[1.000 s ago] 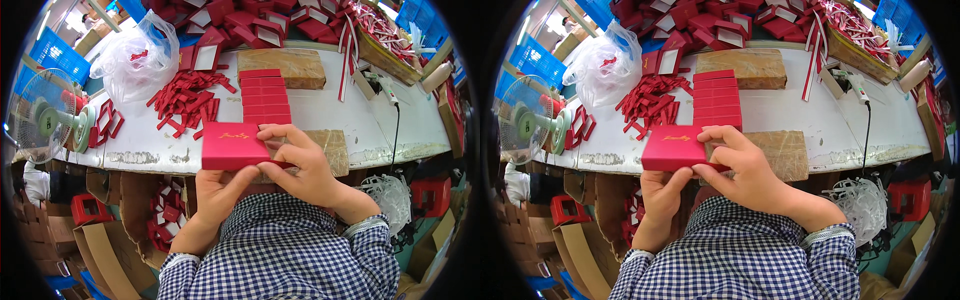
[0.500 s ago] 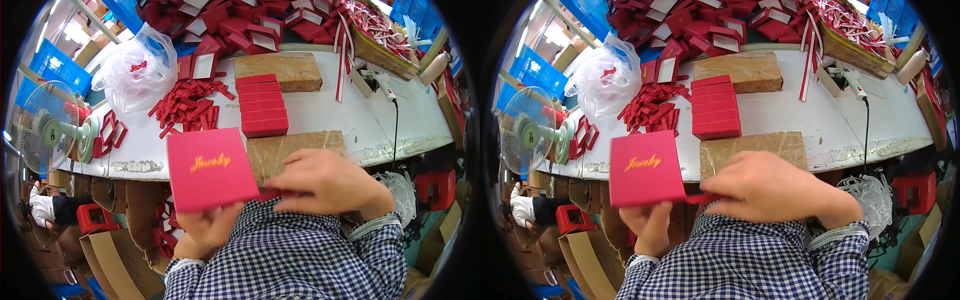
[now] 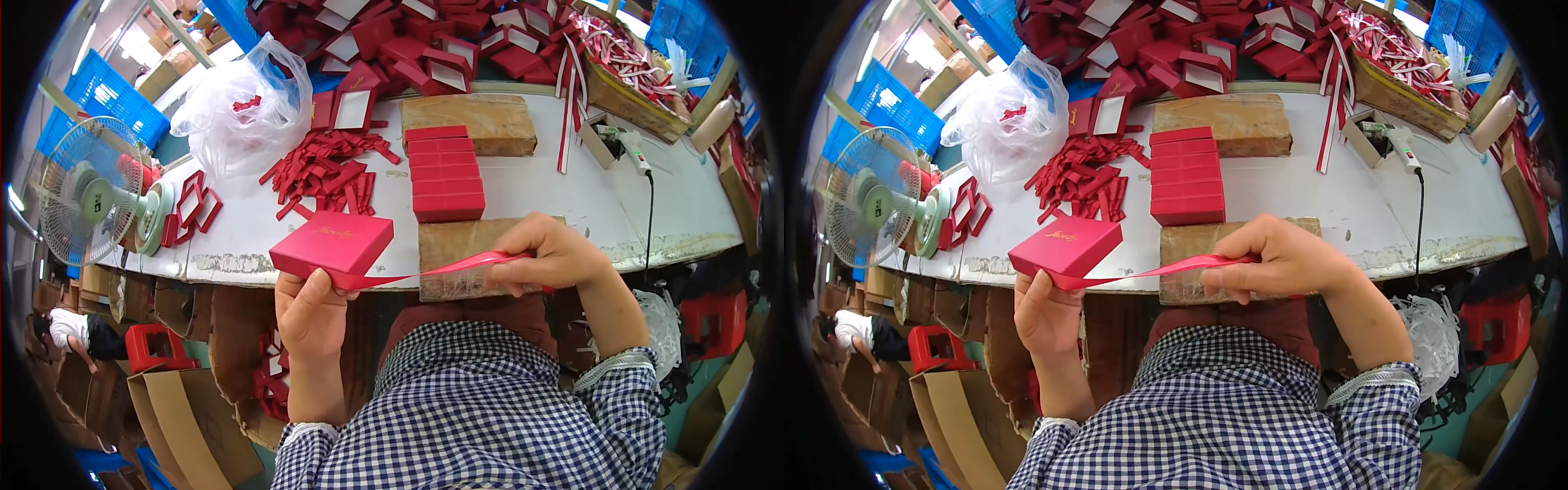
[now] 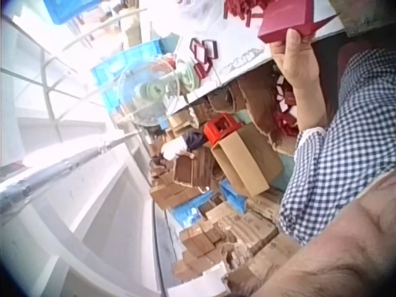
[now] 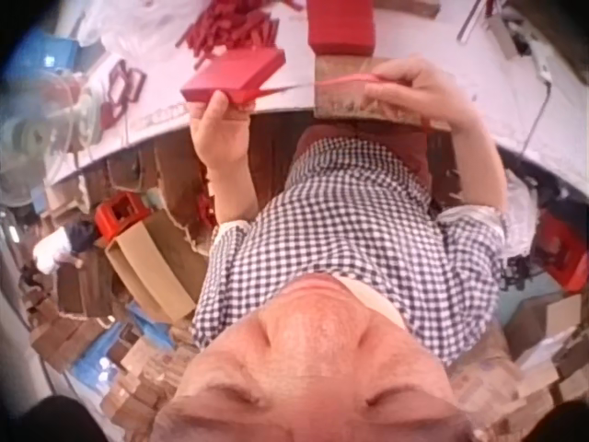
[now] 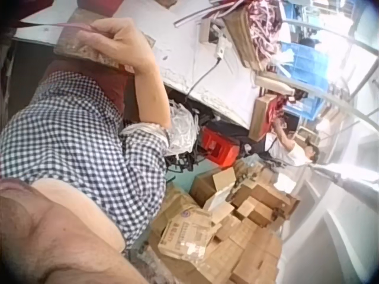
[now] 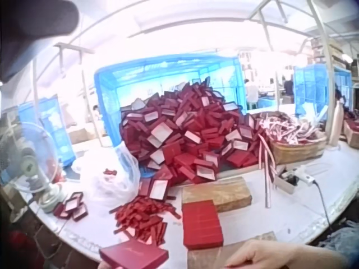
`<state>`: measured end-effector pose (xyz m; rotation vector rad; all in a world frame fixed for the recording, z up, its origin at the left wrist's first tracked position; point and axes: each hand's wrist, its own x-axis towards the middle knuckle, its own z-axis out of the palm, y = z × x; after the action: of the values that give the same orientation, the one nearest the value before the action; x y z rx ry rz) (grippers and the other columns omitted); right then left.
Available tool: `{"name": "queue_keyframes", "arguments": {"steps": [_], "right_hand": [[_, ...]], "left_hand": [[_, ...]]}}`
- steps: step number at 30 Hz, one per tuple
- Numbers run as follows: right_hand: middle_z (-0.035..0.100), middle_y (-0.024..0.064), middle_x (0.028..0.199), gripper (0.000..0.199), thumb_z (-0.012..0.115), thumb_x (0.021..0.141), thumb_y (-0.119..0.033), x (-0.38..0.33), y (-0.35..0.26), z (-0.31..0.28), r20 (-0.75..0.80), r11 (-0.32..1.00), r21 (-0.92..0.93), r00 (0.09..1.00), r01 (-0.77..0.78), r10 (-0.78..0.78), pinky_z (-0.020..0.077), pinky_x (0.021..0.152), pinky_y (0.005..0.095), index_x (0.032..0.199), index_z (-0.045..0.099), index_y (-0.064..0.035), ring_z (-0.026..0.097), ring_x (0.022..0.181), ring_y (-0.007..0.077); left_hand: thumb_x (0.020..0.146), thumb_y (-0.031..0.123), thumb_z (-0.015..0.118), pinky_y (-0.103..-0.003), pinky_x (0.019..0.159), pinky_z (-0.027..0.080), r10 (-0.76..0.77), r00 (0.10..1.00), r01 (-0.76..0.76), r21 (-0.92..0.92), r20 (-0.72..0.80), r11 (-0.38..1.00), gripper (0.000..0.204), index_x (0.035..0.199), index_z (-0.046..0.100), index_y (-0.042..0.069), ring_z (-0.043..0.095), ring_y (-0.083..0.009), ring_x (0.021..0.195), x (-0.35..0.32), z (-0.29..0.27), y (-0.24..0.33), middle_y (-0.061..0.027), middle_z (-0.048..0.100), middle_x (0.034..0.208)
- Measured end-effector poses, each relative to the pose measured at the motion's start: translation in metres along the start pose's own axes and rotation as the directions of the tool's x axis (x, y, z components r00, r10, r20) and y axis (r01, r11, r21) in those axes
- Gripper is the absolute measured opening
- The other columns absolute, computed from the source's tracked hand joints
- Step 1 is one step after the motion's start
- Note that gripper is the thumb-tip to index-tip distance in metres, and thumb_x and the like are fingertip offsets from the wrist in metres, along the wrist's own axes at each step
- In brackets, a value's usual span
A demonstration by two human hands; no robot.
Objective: Applying adhesive strips and ribbons to jewelry boxes and stacking them.
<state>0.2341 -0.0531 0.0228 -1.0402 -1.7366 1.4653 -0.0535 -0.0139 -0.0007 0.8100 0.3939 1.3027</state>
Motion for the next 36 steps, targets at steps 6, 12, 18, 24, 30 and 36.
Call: {"name": "queue_keyframes", "arguments": {"steps": [6, 12, 18, 24, 30, 36], "right_hand": [[0.057, -0.0009, 0.056, 0.04, 0.054, 0.094, -0.034, 0.011, 0.006, 0.001, 0.041, 0.996, 0.001, 0.995, -0.089, 0.089, 0.0373, 0.048, 0.0219, 0.074, 0.067, -0.002, 0.05, 0.053, 0.005], [0.057, -0.0009, 0.056, 0.049, 0.05, 0.095, -0.043, 0.032, 0.016, -0.003, 0.189, 0.982, 0.066, 0.968, -0.177, 0.162, 0.0348, 0.047, 0.0214, 0.071, 0.068, -0.004, 0.047, 0.05, 0.0046], [0.058, -0.0001, 0.059, 0.048, 0.05, 0.094, -0.043, 0.036, 0.016, -0.004, 0.236, 0.975, 0.081, 0.954, -0.207, 0.183, 0.037, 0.05, 0.0216, 0.072, 0.068, -0.0039, 0.048, 0.053, 0.0054], [0.059, 0.0138, 0.11, 0.034, 0.059, 0.091, -0.031, 0.043, 0.038, 0.018, 0.05, 0.949, 0.188, 0.962, 0.255, -0.268, 0.0456, 0.081, 0.0281, 0.077, 0.07, -0.0021, 0.058, 0.098, 0.0195], [0.048, 0.017, 0.132, 0.019, 0.07, 0.082, -0.014, 0.049, 0.025, 0.045, -0.287, 0.832, 0.47, 0.942, 0.295, -0.172, 0.0439, 0.094, 0.0356, 0.068, 0.068, -0.0008, 0.052, 0.118, 0.0265], [0.061, 0.0188, 0.116, 0.022, 0.074, 0.079, -0.018, 0.051, 0.023, 0.053, -0.397, 0.917, -0.104, 0.829, 0.386, -0.394, 0.0465, 0.087, 0.0299, 0.077, 0.068, 0.0025, 0.06, 0.105, 0.0212]], "left_hand": [[0.087, 0.008, 0.054, -0.029, 0.067, 0.047, -0.085, 0.993, 0.099, -0.174, 0.086, 0.98, 0.03, 0.116, 0.054, -0.001, 0.06, -0.0176, 0.083, -0.003, -0.016, -0.005, -0.0126, 0.062, 0.108], [0.085, 0.012, 0.058, -0.029, 0.063, 0.048, -0.144, 0.953, 0.254, -0.448, 0.266, 0.857, 0.033, 0.113, 0.053, -0.004, 0.06, -0.0185, 0.079, -0.009, -0.021, -0.011, -0.0153, 0.061, 0.101], [0.082, 0.014, 0.059, -0.027, 0.061, 0.048, -0.226, 0.949, 0.294, -0.357, 0.221, 0.887, 0.023, 0.102, 0.059, 0.003, 0.058, -0.0131, 0.075, -0.015, -0.009, -0.006, -0.0045, 0.063, 0.091], [0.08, 0.015, 0.06, -0.025, 0.059, 0.05, -0.249, 0.921, 0.367, -0.458, 0.299, 0.809, 0.027, 0.104, 0.058, 0.003, 0.058, -0.0117, 0.072, -0.014, -0.005, -0.014, -0.0042, 0.063, 0.092], [0.086, 0.021, 0.059, -0.037, 0.086, 0.048, -0.255, 0.949, 0.314, -0.618, 0.185, 0.721, 0.039, 0.119, 0.051, 0.003, 0.056, -0.0161, 0.094, -0.006, 0.01, -0.032, -0.009, 0.057, 0.114], [0.091, 0.008, 0.051, -0.043, 0.101, 0.037, -0.011, 0.982, -0.031, 0.215, 0.19, 0.976, 0.034, 0.125, 0.049, 0.002, 0.051, -0.0231, 0.116, -0.011, 0.004, -0.051, -0.0107, 0.053, 0.124]]}}
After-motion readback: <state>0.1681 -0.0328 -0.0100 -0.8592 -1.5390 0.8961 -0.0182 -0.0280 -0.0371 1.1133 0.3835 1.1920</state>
